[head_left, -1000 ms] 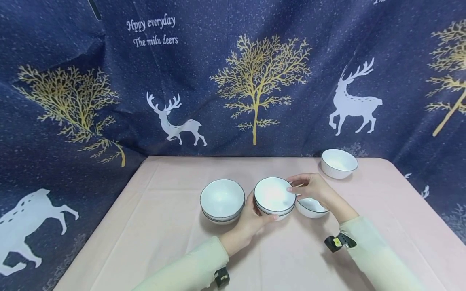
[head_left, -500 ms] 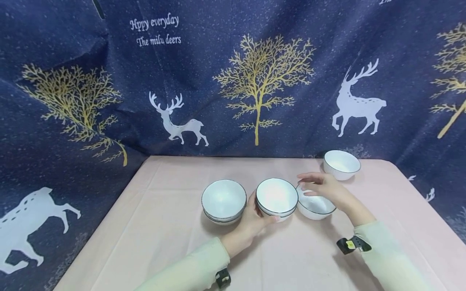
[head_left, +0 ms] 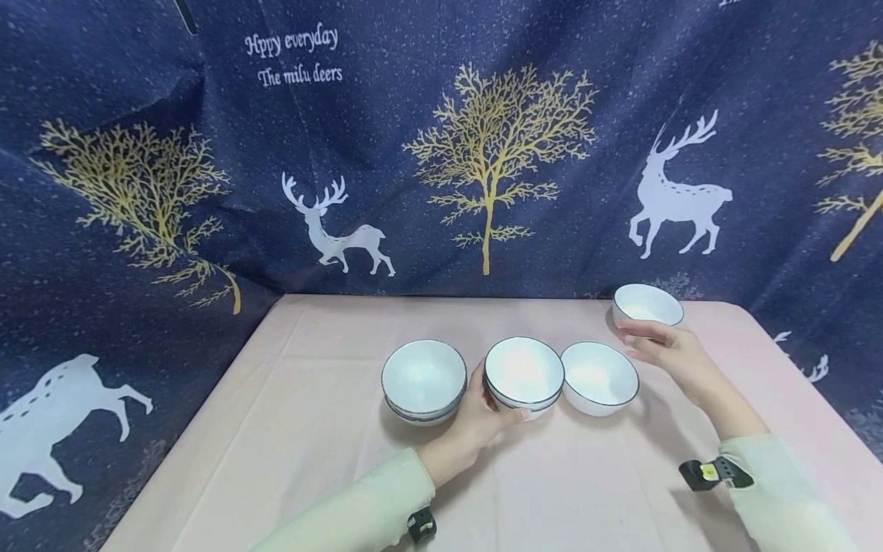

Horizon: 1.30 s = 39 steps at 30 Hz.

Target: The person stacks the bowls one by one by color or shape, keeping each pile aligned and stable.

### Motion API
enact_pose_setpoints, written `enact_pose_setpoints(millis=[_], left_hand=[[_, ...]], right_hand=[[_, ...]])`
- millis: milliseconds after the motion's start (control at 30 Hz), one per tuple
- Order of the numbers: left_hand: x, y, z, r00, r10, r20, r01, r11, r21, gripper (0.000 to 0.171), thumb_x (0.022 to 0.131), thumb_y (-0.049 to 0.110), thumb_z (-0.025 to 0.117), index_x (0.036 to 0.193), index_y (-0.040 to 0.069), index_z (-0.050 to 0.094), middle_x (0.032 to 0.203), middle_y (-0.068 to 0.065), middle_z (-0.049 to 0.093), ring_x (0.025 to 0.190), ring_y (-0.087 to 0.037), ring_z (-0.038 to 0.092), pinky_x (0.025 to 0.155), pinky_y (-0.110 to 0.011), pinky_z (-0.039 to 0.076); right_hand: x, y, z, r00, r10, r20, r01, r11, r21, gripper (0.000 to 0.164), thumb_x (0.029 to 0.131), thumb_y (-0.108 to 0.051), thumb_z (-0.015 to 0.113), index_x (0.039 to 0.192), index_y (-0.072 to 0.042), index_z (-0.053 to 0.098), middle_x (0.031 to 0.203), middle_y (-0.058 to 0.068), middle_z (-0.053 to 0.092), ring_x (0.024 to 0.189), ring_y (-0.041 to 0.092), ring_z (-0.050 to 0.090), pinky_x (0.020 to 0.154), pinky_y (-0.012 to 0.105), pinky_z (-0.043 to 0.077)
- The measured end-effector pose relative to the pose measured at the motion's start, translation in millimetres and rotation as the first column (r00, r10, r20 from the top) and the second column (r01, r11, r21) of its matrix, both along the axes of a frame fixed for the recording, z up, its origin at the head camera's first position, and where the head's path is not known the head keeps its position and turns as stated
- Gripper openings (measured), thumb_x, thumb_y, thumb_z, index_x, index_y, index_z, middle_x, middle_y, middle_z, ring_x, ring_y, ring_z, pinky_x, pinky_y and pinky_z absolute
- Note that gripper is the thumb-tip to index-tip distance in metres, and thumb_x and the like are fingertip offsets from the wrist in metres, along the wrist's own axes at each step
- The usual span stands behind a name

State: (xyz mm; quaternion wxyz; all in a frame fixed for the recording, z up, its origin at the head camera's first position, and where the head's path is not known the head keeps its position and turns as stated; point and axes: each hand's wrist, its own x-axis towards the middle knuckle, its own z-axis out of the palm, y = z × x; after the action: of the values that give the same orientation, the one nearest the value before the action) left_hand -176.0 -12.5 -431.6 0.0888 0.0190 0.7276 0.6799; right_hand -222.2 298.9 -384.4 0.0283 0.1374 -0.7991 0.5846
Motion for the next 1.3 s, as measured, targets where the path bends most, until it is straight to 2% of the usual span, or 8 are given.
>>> enact_pose_setpoints(millis=[267,400,500,600,700,967,1167,1300], left_hand=[[-0.2,0.5,1.3,1.000,0.002,-0.008,-0.002,1.000,-0.017,0.108,0.069,0.003,0.082,0.154,0.012,0.016,0.157,-0.017,0.022,0.142,-0.037,0.025,0.116,-0.041,0.026],[-0.8,-0.6,1.8,1.000,-0.007,-0.011,0.006,0.999,-0.038,0.107,0.069,0.005,0.082,0.154,0.012,0.016,0.157,-0.016,0.022,0.143,-0.036,0.023,0.117,-0.043,0.024],[-1.1,-1.5,3.7,0.999,-0.014,-0.032,0.012,0.998,-0.061,0.107,0.069,0.008,0.083,0.153,0.012,0.017,0.156,-0.015,0.023,0.143,-0.036,0.022,0.118,-0.049,0.020],[-1.1,-2.4,5.8,0.998,-0.017,-0.068,0.009,0.994,-0.113,0.110,0.068,0.011,0.083,0.154,0.010,0.015,0.156,-0.016,0.023,0.143,-0.036,0.021,0.117,-0.053,0.017],[-1.4,-2.9,7.1,0.996,-0.013,-0.092,-0.002,0.987,-0.160,0.112,0.069,0.014,0.084,0.154,0.008,0.012,0.156,-0.018,0.022,0.143,-0.037,0.022,0.117,-0.053,0.019],[-2.5,-2.9,6.2,0.992,-0.017,-0.123,-0.004,0.986,-0.164,0.112,0.069,0.017,0.085,0.155,0.012,0.014,0.156,-0.016,0.024,0.142,-0.036,0.025,0.115,-0.055,0.023],[-5.7,-3.2,3.8,0.994,-0.014,-0.111,-0.002,0.990,-0.142,0.113,0.069,0.021,0.086,0.155,0.013,0.013,0.157,-0.014,0.023,0.143,-0.034,0.024,0.116,-0.054,0.022],[-6.7,-2.7,3.5,0.995,-0.007,-0.103,-0.007,0.991,-0.134,0.113,0.070,0.024,0.086,0.155,0.012,0.013,0.157,-0.014,0.023,0.143,-0.033,0.023,0.117,-0.052,0.021]], right_hand=[[3.0,10.5,-11.2,0.998,-0.016,0.061,0.011,0.997,0.074,0.045,0.096,-0.009,0.057,0.132,0.014,0.045,0.106,-0.027,0.060,0.098,-0.013,0.055,0.083,0.012,0.052],[4.4,10.2,-15.7,0.986,-0.020,0.164,0.000,0.993,0.117,0.057,0.097,-0.016,0.056,0.139,0.016,0.034,0.120,-0.006,0.062,0.097,-0.014,0.053,0.085,0.014,0.052],[5.1,9.2,-18.3,0.968,-0.012,0.252,-0.014,0.995,0.101,0.063,0.099,-0.023,0.055,0.142,0.014,0.029,0.128,0.006,0.058,0.098,-0.012,0.053,0.099,0.034,0.050],[6.4,9.3,-20.3,0.948,0.003,0.319,-0.026,0.997,0.066,0.064,0.098,-0.026,0.055,0.144,0.011,0.029,0.124,-0.009,0.057,0.109,-0.001,0.050,0.109,0.064,0.028],[8.2,10.8,-22.3,0.937,0.023,0.348,-0.044,0.998,0.052,0.063,0.098,-0.025,0.055,0.144,0.010,0.030,0.114,-0.023,0.053,0.112,0.004,0.047,0.104,0.077,0.017],[10.0,11.8,-28.1,0.937,0.092,0.338,-0.103,0.994,0.017,0.060,0.100,-0.018,0.048,0.141,0.018,0.024,0.114,-0.015,0.055,0.097,-0.004,0.057,0.089,0.028,0.052],[9.3,11.6,-29.7,0.910,0.103,0.402,-0.103,0.994,-0.021,0.062,0.101,-0.017,0.045,0.142,0.021,0.016,0.113,-0.002,0.057,0.093,0.008,0.063,0.086,0.031,0.057],[10.1,10.4,-30.4,0.894,0.104,0.436,-0.106,0.994,-0.021,0.065,0.102,-0.017,0.044,0.142,0.021,0.011,0.128,0.029,0.048,0.097,0.011,0.062,0.089,0.035,0.057]])
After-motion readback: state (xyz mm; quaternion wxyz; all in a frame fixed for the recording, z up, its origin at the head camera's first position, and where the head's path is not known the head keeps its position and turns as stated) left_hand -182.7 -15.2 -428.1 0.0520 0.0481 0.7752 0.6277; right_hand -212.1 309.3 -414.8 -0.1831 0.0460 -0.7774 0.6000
